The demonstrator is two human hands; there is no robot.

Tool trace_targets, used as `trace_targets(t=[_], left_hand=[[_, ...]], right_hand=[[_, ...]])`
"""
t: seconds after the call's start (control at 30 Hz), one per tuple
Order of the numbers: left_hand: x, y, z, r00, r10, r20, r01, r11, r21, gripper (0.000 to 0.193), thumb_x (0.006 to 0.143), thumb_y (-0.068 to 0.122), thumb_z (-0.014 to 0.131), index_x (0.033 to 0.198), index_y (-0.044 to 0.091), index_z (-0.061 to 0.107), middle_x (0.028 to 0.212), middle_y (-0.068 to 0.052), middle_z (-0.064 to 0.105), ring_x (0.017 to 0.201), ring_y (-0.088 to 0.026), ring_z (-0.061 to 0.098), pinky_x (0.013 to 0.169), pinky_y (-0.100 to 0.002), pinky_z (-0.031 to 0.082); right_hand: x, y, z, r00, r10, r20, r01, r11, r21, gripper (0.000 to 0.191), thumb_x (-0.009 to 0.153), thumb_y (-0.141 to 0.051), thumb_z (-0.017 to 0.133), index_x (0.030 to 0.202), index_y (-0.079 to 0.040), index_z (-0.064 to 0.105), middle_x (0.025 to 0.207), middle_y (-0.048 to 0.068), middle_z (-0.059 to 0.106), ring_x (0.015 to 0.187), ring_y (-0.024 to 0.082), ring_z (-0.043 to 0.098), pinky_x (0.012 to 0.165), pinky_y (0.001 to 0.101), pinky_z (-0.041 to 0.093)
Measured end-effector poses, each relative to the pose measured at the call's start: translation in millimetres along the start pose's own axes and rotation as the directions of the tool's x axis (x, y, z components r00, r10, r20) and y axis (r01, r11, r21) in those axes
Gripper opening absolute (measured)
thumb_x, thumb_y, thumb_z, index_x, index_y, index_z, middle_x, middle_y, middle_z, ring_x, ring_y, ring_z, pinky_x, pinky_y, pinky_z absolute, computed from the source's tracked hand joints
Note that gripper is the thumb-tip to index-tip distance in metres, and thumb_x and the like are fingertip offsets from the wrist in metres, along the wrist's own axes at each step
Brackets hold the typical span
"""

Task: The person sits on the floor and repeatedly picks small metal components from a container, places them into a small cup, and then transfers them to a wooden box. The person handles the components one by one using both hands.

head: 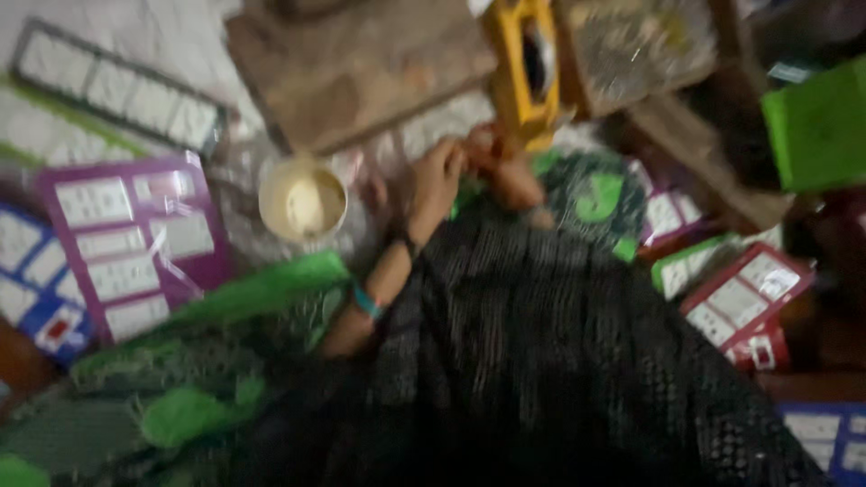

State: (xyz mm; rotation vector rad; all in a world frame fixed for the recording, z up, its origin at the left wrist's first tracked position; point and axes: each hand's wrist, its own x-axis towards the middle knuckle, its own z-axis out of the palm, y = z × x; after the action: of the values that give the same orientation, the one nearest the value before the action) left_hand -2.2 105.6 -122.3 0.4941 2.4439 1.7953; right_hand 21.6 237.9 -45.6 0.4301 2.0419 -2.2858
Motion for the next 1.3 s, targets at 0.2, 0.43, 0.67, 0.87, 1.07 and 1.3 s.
trace_targets(t=[0.2,0.43,0.67,0.87,1.07,1.3], left_hand=[[2.8,-11.2,3.6,0.996,-0.08,-0.034,0.079,0.996,-0.048,0.011,0.099,0.02,0.065,0.102,0.009,0.065,0.087,-0.012,0.073,0.081,-0.031,0.073,0.068,-0.04,0.055],[4.9,-29.5,13.7,0.995,-0.099,-0.019,0.097,0.989,-0.112,0.013,0.096,0.018,0.067,0.098,0.006,0.065,0.086,-0.011,0.074,0.077,-0.026,0.074,0.07,-0.037,0.056],[9.0,-32.0,12.3,0.999,0.01,-0.051,-0.015,0.995,-0.101,0.022,0.101,0.023,0.063,0.108,0.003,0.067,0.098,-0.017,0.073,0.089,-0.032,0.073,0.076,-0.039,0.057],[23.8,-14.0,-1.6,0.983,-0.17,0.066,0.163,0.982,0.097,0.024,0.098,0.03,0.059,0.103,0.008,0.067,0.093,-0.016,0.073,0.083,-0.034,0.072,0.074,-0.043,0.055],[6.7,-29.3,0.8,0.988,-0.122,0.09,0.11,0.985,0.134,0.029,0.1,0.031,0.057,0.109,0.006,0.069,0.103,-0.018,0.073,0.092,-0.037,0.071,0.077,-0.044,0.055],[3.9,-24.6,7.3,0.992,-0.127,0.024,0.126,0.991,0.035,0.012,0.096,0.017,0.065,0.101,0.006,0.064,0.089,-0.014,0.072,0.078,-0.033,0.071,0.067,-0.04,0.053]], right_hand=[[-3.7,4.9,-11.3,0.976,-0.167,0.141,0.159,0.985,0.064,0.041,0.09,0.011,0.066,0.126,-0.005,0.054,0.104,0.003,0.065,0.098,0.013,0.062,0.087,0.0259,0.051],[12.6,27.7,-19.7,0.982,-0.104,0.161,0.151,0.935,-0.322,0.028,0.09,0.008,0.061,0.116,-0.003,0.066,0.106,0.002,0.068,0.103,0.013,0.065,0.095,0.0289,0.054],[18.2,23.4,-12.2,0.976,0.03,0.215,-0.013,0.997,-0.08,0.046,0.085,0.002,0.061,0.13,-0.006,0.061,0.126,0.006,0.069,0.113,0.017,0.066,0.096,0.0332,0.056],[25.2,0.4,-6.3,0.978,-0.209,0.001,0.197,0.917,-0.346,0.014,0.096,0.004,0.064,0.11,0.004,0.069,0.097,0.012,0.068,0.092,0.016,0.061,0.082,0.0318,0.052],[16.8,24.6,-4.6,0.977,-0.104,0.184,0.178,0.877,-0.447,0.048,0.087,0.0,0.069,0.134,0.001,0.06,0.123,0.013,0.072,0.113,0.024,0.068,0.099,0.0367,0.052],[12.8,30.7,-24.1,0.98,-0.102,0.17,0.163,0.901,-0.401,0.027,0.091,0.006,0.061,0.116,-0.002,0.064,0.102,0.002,0.066,0.097,0.012,0.062,0.088,0.027,0.052]])
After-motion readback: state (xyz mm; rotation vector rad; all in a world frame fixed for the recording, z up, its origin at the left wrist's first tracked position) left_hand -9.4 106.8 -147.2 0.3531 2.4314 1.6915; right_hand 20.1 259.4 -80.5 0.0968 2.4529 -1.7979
